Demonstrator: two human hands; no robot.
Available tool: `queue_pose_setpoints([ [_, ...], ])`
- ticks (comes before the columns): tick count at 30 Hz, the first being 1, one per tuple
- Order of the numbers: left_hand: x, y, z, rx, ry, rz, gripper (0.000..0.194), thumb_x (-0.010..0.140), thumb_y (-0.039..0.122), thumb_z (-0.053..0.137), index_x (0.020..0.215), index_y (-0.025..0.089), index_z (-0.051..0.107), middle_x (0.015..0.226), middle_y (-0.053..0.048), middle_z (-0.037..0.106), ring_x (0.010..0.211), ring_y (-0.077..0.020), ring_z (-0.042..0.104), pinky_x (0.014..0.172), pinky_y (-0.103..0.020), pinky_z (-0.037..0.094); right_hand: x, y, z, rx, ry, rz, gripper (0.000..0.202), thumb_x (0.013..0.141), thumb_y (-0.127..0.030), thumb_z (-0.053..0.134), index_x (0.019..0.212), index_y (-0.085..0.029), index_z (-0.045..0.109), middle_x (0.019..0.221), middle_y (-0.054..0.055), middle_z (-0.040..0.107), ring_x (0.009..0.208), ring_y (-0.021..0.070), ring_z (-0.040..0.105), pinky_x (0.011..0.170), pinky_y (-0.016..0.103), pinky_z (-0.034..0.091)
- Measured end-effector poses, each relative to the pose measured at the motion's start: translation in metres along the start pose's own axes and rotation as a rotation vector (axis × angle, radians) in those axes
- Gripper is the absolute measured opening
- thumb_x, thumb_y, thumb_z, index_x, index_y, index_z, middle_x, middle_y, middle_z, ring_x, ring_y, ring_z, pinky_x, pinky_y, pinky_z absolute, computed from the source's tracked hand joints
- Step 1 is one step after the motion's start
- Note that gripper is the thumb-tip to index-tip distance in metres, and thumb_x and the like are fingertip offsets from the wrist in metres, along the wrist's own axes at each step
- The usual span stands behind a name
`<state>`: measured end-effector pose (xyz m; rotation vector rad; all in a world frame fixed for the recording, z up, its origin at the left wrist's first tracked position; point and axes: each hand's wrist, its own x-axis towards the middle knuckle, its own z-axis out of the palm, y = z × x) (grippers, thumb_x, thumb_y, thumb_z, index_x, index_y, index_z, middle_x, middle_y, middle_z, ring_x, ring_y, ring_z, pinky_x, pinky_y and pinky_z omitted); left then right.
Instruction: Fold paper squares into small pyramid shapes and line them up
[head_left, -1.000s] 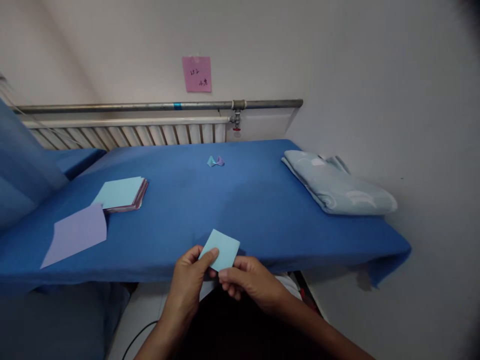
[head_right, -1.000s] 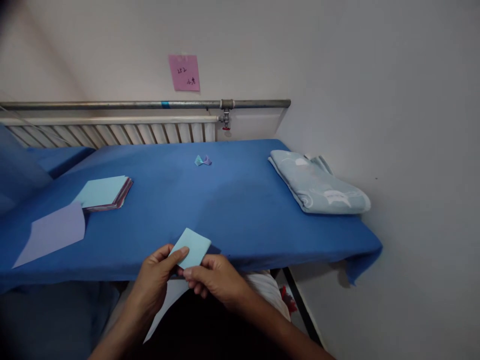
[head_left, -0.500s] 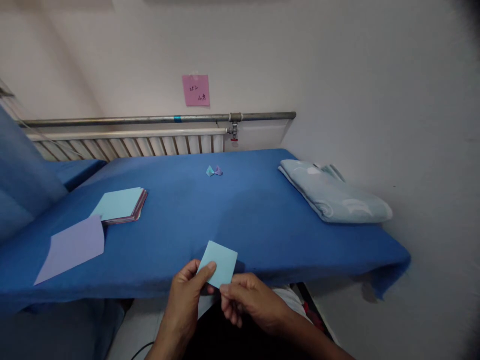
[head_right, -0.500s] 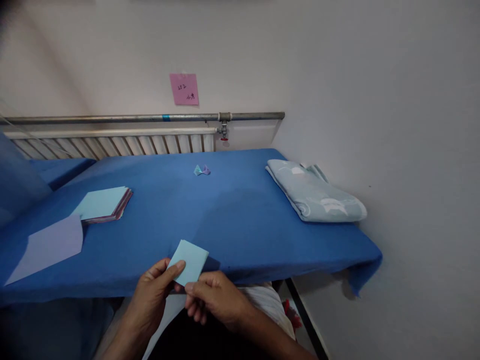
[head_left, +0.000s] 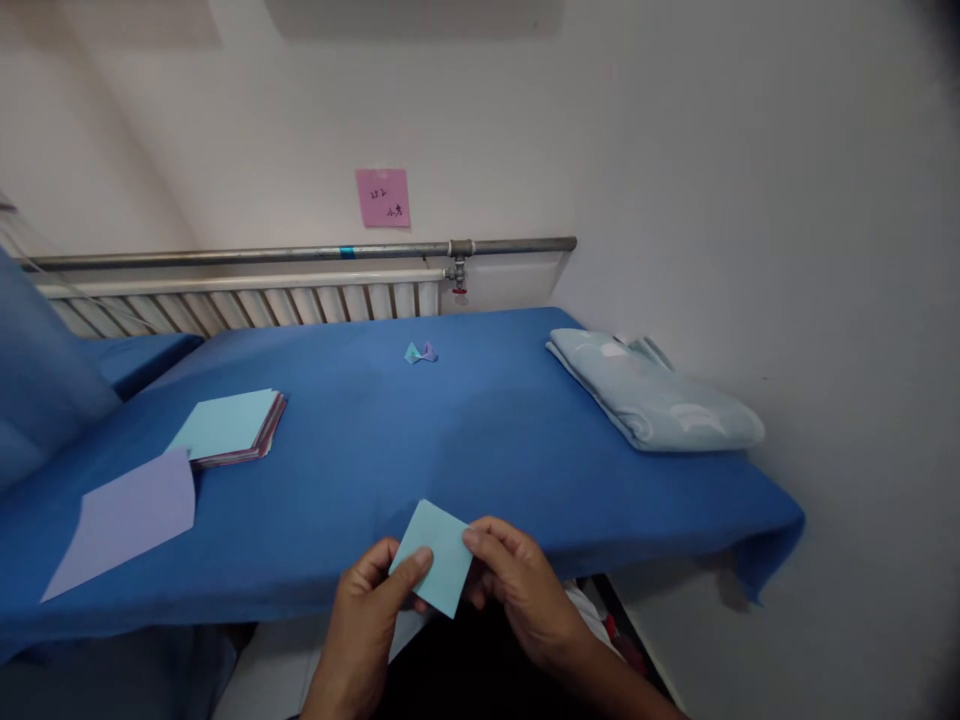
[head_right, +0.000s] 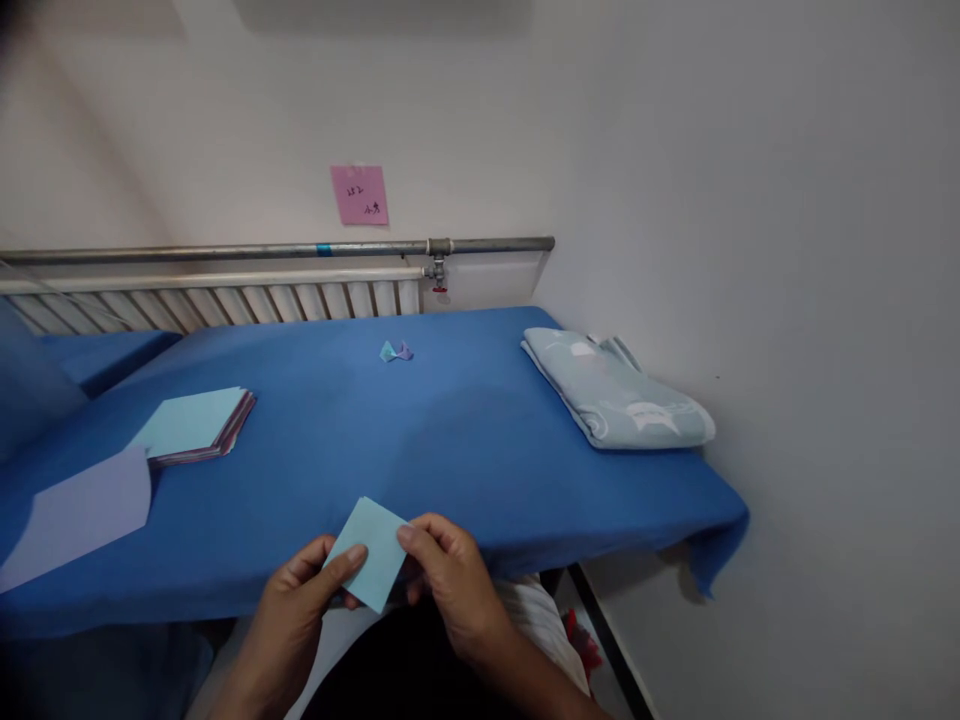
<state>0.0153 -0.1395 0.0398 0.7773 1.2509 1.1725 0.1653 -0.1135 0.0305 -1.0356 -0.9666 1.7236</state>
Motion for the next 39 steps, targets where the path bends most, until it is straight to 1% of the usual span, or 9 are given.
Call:
queue_pose_setpoints([
  [9, -0.003, 0.008, -0.003, 0.087, -0.064, -0.002, 0.031, 0.067, 0.042, 0.073, 0.054, 0.018, 0.057, 0.055, 0.002, 0.058, 0.056, -0.0121, 0.049, 0.057, -0.022, 0.038, -0.003, -0.015, -0.003, -0.28, 0.0, -0.05, 0.039, 0.079, -0.051, 0.058, 0.058, -0.018, 0.054, 0.052, -0.004, 0.05, 0.049, 0.0096, 0.046, 0.05, 0.023, 0.035],
  [13, -0.005, 0.018, -0.003, 0.219, -0.137, -0.014, 0.034, 0.065, 0.043, 0.073, 0.051, 0.018, 0.055, 0.051, 0.002, 0.053, 0.053, -0.0121, 0.046, 0.055, -0.022, 0.035, -0.005, -0.031, -0.001, -0.262, -0.106, -0.012, 0.021, 0.071, -0.038, 0.068, 0.073, -0.018, 0.064, 0.065, -0.003, 0.057, 0.061, 0.0111, 0.051, 0.06, 0.023, 0.039],
  [16, -0.004, 0.021, -0.002, 0.275, -0.181, -0.038, 0.033, 0.063, 0.043, 0.074, 0.05, 0.019, 0.056, 0.049, 0.003, 0.05, 0.05, -0.012, 0.044, 0.052, -0.022, 0.033, -0.004, -0.034, 0.002, -0.25, -0.148, 0.059, 0.015, 0.069, -0.032, 0.068, 0.069, -0.017, 0.063, 0.061, -0.004, 0.055, 0.056, 0.0099, 0.048, 0.056, 0.022, 0.036],
  [21, -0.001, 0.017, -0.002, 0.213, -0.159, 0.015, 0.034, 0.071, 0.048, 0.066, 0.054, 0.02, 0.056, 0.054, 0.001, 0.055, 0.057, -0.0141, 0.049, 0.061, -0.023, 0.038, 0.002, -0.024, 0.002, -0.149, -0.014, 0.024, 0.023, 0.07, -0.038, 0.068, 0.068, -0.017, 0.06, 0.059, -0.004, 0.052, 0.054, 0.0097, 0.044, 0.054, 0.023, 0.035],
  [23, -0.002, 0.014, 0.0, 0.227, -0.196, 0.032, 0.03, 0.072, 0.046, 0.066, 0.06, 0.02, 0.06, 0.059, 0.0, 0.058, 0.062, -0.015, 0.052, 0.064, -0.024, 0.038, 0.004, -0.022, 0.001, -0.099, 0.039, -0.004, 0.025, 0.069, -0.04, 0.07, 0.068, -0.016, 0.06, 0.059, -0.004, 0.052, 0.054, 0.0098, 0.043, 0.054, 0.023, 0.035],
  [26, -0.003, 0.01, 0.004, 0.297, -0.251, 0.044, 0.03, 0.075, 0.044, 0.063, 0.057, 0.019, 0.059, 0.058, -0.001, 0.059, 0.06, -0.0158, 0.052, 0.062, -0.025, 0.038, 0.006, -0.019, 0.002, -0.026, 0.065, -0.033, 0.027, 0.067, -0.04, 0.071, 0.07, -0.016, 0.061, 0.062, -0.003, 0.053, 0.055, 0.0101, 0.044, 0.055, 0.023, 0.036],
  [28, -0.005, 0.01, 0.007, 0.352, -0.215, 0.062, 0.033, 0.075, 0.043, 0.061, 0.053, 0.02, 0.055, 0.052, 0.0, 0.057, 0.056, -0.0157, 0.051, 0.059, -0.025, 0.037, 0.005, -0.018, 0.003, 0.048, 0.088, -0.038, 0.027, 0.067, -0.039, 0.073, 0.072, -0.015, 0.061, 0.062, -0.003, 0.054, 0.055, 0.0099, 0.044, 0.055, 0.023, 0.036],
  [33, -0.012, 0.012, 0.01, 0.557, -0.063, 0.263, 0.026, 0.077, 0.037, 0.06, 0.056, 0.022, 0.058, 0.054, 0.001, 0.055, 0.055, -0.0153, 0.05, 0.055, -0.025, 0.034, 0.006, -0.018, 0.004, 0.312, 0.153, -0.036, 0.025, 0.063, -0.034, 0.078, 0.071, -0.017, 0.06, 0.062, -0.003, 0.056, 0.056, 0.0106, 0.046, 0.057, 0.023, 0.037],
  [39, -0.021, 0.014, 0.017, 0.558, -0.021, 0.515, 0.016, 0.071, 0.025, 0.066, 0.056, 0.024, 0.062, 0.054, 0.0, 0.057, 0.052, -0.0148, 0.05, 0.055, -0.025, 0.033, 0.01, -0.012, 0.005, 0.426, 0.163, 0.002, 0.028, 0.059, -0.035, 0.079, 0.073, -0.021, 0.059, 0.067, -0.002, 0.058, 0.061, 0.0141, 0.051, 0.061, 0.027, 0.041],
])
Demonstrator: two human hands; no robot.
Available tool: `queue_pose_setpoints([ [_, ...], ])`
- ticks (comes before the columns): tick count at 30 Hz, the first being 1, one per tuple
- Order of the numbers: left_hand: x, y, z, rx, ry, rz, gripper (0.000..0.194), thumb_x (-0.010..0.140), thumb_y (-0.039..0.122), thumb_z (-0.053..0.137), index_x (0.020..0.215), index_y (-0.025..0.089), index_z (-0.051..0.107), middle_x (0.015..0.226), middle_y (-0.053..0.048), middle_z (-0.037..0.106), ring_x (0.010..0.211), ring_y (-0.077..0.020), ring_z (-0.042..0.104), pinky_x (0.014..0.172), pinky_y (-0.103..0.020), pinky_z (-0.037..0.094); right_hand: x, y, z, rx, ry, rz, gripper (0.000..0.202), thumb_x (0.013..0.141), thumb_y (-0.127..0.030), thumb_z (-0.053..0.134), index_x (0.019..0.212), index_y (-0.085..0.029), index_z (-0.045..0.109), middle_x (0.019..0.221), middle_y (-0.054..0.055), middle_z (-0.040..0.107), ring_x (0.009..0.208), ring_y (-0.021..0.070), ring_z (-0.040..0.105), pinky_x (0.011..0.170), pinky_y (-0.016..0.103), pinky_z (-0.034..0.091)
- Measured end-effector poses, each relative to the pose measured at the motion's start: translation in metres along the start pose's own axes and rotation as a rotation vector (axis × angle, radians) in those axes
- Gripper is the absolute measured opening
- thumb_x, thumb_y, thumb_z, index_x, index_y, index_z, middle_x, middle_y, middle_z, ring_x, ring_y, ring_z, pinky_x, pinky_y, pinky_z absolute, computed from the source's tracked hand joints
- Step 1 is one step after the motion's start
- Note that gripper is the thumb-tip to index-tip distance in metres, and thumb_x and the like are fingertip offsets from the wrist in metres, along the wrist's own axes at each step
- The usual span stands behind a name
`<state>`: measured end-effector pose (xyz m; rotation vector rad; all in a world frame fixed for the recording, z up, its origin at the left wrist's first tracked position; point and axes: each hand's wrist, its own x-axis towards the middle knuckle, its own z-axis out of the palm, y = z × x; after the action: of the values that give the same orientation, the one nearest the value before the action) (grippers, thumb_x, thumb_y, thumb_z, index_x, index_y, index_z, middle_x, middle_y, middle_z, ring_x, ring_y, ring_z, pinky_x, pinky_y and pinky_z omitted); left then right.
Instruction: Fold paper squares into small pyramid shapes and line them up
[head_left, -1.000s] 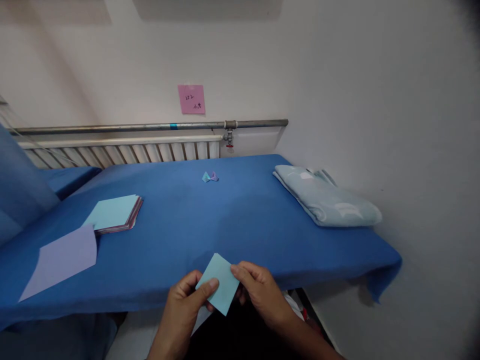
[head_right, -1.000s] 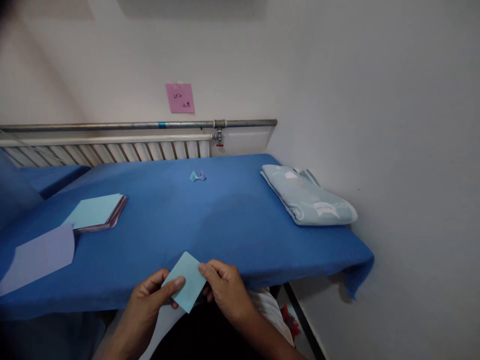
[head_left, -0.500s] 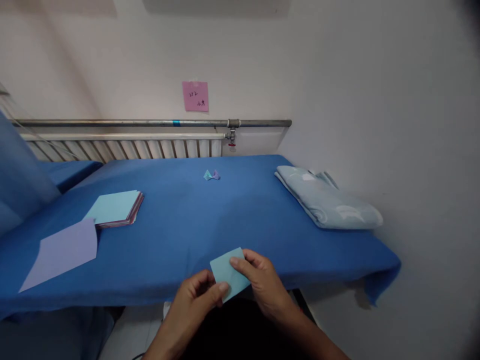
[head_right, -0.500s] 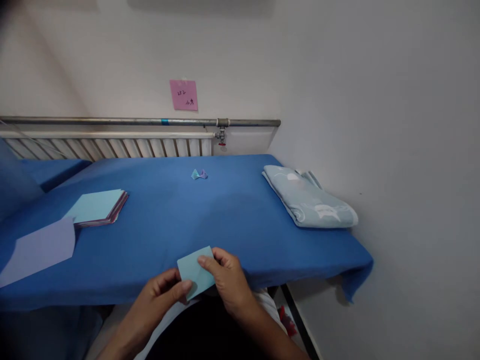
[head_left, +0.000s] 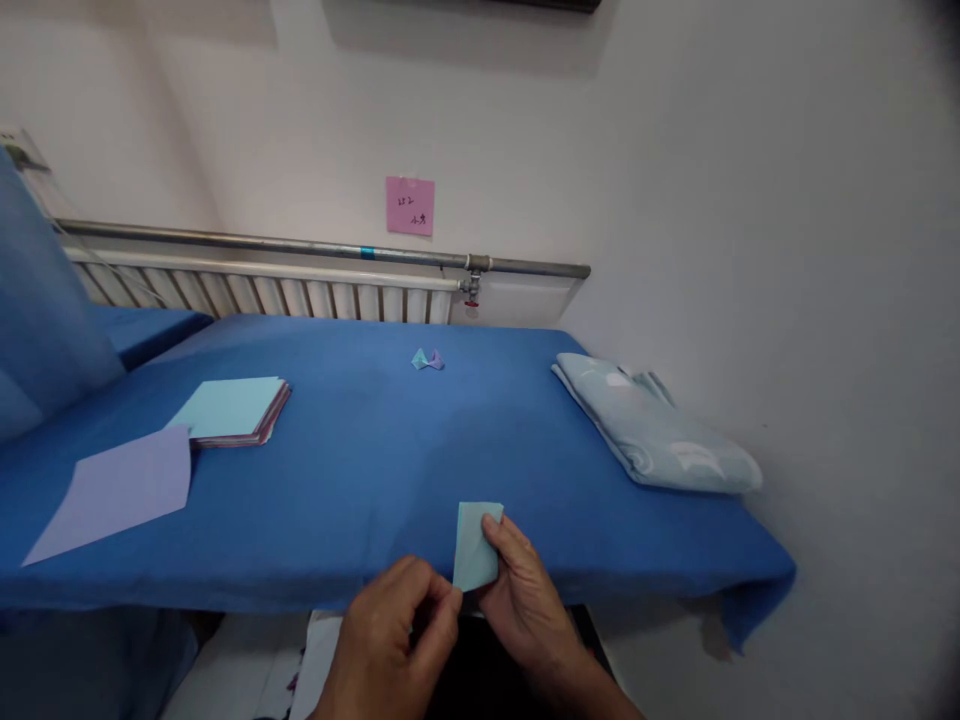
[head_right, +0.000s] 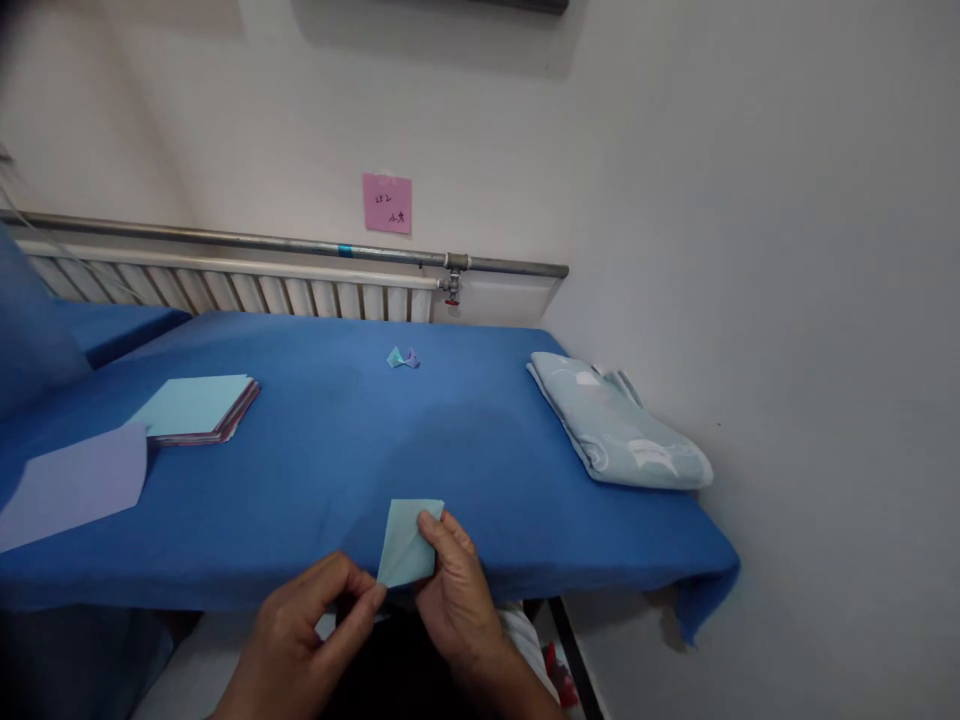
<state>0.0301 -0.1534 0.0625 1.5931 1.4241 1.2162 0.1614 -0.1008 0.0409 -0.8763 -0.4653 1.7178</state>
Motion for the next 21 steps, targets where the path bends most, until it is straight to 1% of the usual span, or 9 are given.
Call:
queue_pose_setpoints([
  [3, -0.002, 0.003, 0.003, -0.011, 0.072, 0.02, 0.02, 0.074, 0.024, 0.063, 0.054, 0.023, 0.06, 0.053, 0.001, 0.054, 0.052, -0.0141, 0.048, 0.055, -0.026, 0.032, 0.0, 0.002, 0.0, -0.009, 0.015, 0.041, 0.031, 0.058, -0.038, 0.079, 0.073, -0.021, 0.058, 0.065, -0.001, 0.057, 0.057, 0.014, 0.049, 0.059, 0.027, 0.041],
  [4, -0.002, 0.004, 0.003, -0.013, 0.056, 0.007, 0.022, 0.076, 0.025, 0.061, 0.054, 0.022, 0.059, 0.054, 0.001, 0.053, 0.053, -0.0139, 0.047, 0.055, -0.025, 0.032, -0.001, 0.002, 0.0, -0.008, 0.019, 0.043, 0.031, 0.058, -0.038, 0.079, 0.072, -0.021, 0.058, 0.065, -0.002, 0.057, 0.057, 0.0136, 0.049, 0.059, 0.027, 0.041],
  [5, -0.001, 0.004, 0.001, -0.02, 0.007, -0.013, 0.021, 0.077, 0.027, 0.059, 0.057, 0.022, 0.058, 0.056, 0.001, 0.054, 0.054, -0.014, 0.048, 0.056, -0.025, 0.033, -0.002, 0.002, -0.001, -0.015, 0.02, 0.033, 0.031, 0.058, -0.038, 0.08, 0.072, -0.021, 0.058, 0.065, -0.002, 0.057, 0.057, 0.0132, 0.048, 0.058, 0.026, 0.04],
  [7, 0.002, 0.003, -0.004, -0.067, -0.158, -0.08, 0.012, 0.078, 0.03, 0.059, 0.07, 0.021, 0.061, 0.067, 0.0, 0.059, 0.063, -0.0148, 0.052, 0.061, -0.024, 0.037, -0.004, 0.001, -0.002, -0.073, -0.003, -0.009, 0.029, 0.06, -0.037, 0.079, 0.071, -0.02, 0.059, 0.064, -0.003, 0.057, 0.058, 0.0121, 0.048, 0.059, 0.025, 0.04],
  [9, 0.007, 0.0, -0.011, -0.126, -0.275, -0.183, 0.016, 0.076, 0.032, 0.061, 0.085, 0.02, 0.062, 0.079, -0.001, 0.063, 0.073, -0.0161, 0.054, 0.067, -0.025, 0.04, -0.007, 0.0, -0.003, -0.188, -0.071, -0.029, 0.026, 0.063, -0.036, 0.078, 0.071, -0.018, 0.061, 0.064, -0.003, 0.057, 0.059, 0.0112, 0.047, 0.06, 0.024, 0.039],
  [11, 0.011, -0.004, -0.015, -0.17, -0.316, -0.289, 0.021, 0.075, 0.034, 0.062, 0.088, 0.018, 0.061, 0.081, -0.001, 0.062, 0.074, -0.0164, 0.054, 0.067, -0.025, 0.041, -0.01, 0.0, -0.003, -0.319, -0.141, -0.009, 0.025, 0.066, -0.036, 0.076, 0.072, -0.016, 0.062, 0.063, -0.003, 0.056, 0.058, 0.0103, 0.046, 0.058, 0.023, 0.038],
  [13, 0.014, -0.008, -0.018, -0.222, -0.366, -0.343, 0.018, 0.077, 0.034, 0.059, 0.083, 0.017, 0.062, 0.075, 0.0, 0.06, 0.071, -0.0151, 0.052, 0.066, -0.025, 0.04, -0.013, 0.0, -0.003, -0.411, -0.167, 0.003, 0.026, 0.067, -0.038, 0.074, 0.072, -0.015, 0.063, 0.062, -0.003, 0.055, 0.056, 0.0096, 0.044, 0.056, 0.022, 0.037],
  [16, 0.015, -0.013, -0.019, -0.307, -0.436, -0.357, 0.019, 0.08, 0.033, 0.055, 0.081, 0.015, 0.063, 0.072, 0.0, 0.059, 0.068, -0.0138, 0.051, 0.065, -0.025, 0.039, -0.015, -0.002, -0.001, -0.47, -0.16, -0.018, 0.027, 0.069, -0.04, 0.072, 0.069, -0.016, 0.061, 0.059, -0.004, 0.051, 0.053, 0.0088, 0.041, 0.054, 0.022, 0.035],
  [21, 0.017, -0.013, -0.02, -0.231, -0.45, -0.308, 0.019, 0.073, 0.029, 0.061, 0.088, 0.018, 0.065, 0.079, 0.001, 0.062, 0.075, -0.0151, 0.053, 0.07, -0.025, 0.039, -0.017, -0.008, 0.003, -0.544, -0.179, -0.087, 0.027, 0.07, -0.042, 0.07, 0.069, -0.016, 0.061, 0.06, -0.004, 0.051, 0.056, 0.0098, 0.042, 0.055, 0.022, 0.037],
])
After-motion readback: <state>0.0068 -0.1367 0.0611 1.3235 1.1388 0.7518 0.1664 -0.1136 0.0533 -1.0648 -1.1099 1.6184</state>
